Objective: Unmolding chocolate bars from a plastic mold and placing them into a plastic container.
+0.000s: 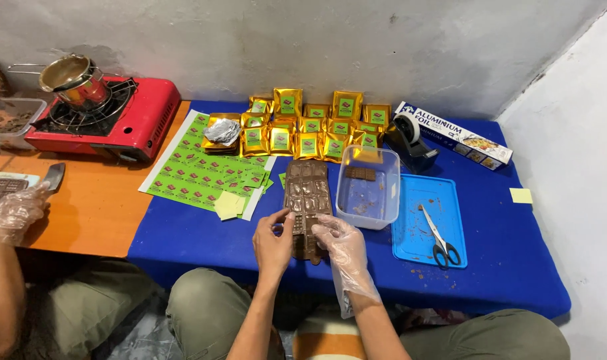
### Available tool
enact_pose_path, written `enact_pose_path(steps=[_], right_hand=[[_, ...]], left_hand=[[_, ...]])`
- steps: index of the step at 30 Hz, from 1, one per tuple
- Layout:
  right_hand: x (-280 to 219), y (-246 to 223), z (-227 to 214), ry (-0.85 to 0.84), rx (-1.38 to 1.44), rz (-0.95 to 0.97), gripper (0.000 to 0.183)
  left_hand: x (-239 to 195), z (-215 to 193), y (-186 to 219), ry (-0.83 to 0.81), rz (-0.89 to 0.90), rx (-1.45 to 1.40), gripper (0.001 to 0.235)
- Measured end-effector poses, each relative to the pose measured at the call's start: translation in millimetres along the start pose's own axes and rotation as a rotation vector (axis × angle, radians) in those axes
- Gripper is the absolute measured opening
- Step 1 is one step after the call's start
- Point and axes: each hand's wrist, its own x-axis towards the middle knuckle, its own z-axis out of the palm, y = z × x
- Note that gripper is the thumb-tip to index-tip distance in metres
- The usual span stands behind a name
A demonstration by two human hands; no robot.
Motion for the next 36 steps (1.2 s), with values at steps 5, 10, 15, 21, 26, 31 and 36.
enact_pose_path(steps=[5,10,15,21,26,31,36], right_hand=[[-3.4,6.1,-39.6,-0.03,0.083,-0.128,0.039],[-5.7,4.2,-73.4,-0.029,0.159,-0.163,0.041],[-1.6,12.1,-94.6,-0.011,0.238,-0.153,0.043],[-17.3,-15.1,-123.5,-0.151,0.077,-0.104,0.041],[-32.9,-64.6,-169.8,-0.05,-0.274,-0.027,0.044],[21.0,-10.2,-234.0,0.237,-0.843,-0.189,0.045],[50.9,45.5,-246.2,0.307,-1.077,-0.264,0.038]], left_hand=[[-20.8,16.3,21.5,-0.253,-0.07,-0.223,0.043],[-37.4,28.3,37.1,-0.412,-0.144,-0.397,0.05],[-40.9,47.7,33.5,-0.526,-0.138,-0.453,0.048],[-46.2,59.7,40.4,-0.634,-0.063,-0.403,0.03],[-48.0,64.0,58.7,-0.65,-0.143,-0.482,0.035],[-44.8,78.4,72.4,-0.712,-0.265,-0.554,0.029],[-41.6,91.0,96.5,-0.91,-0.255,-0.392,0.026]])
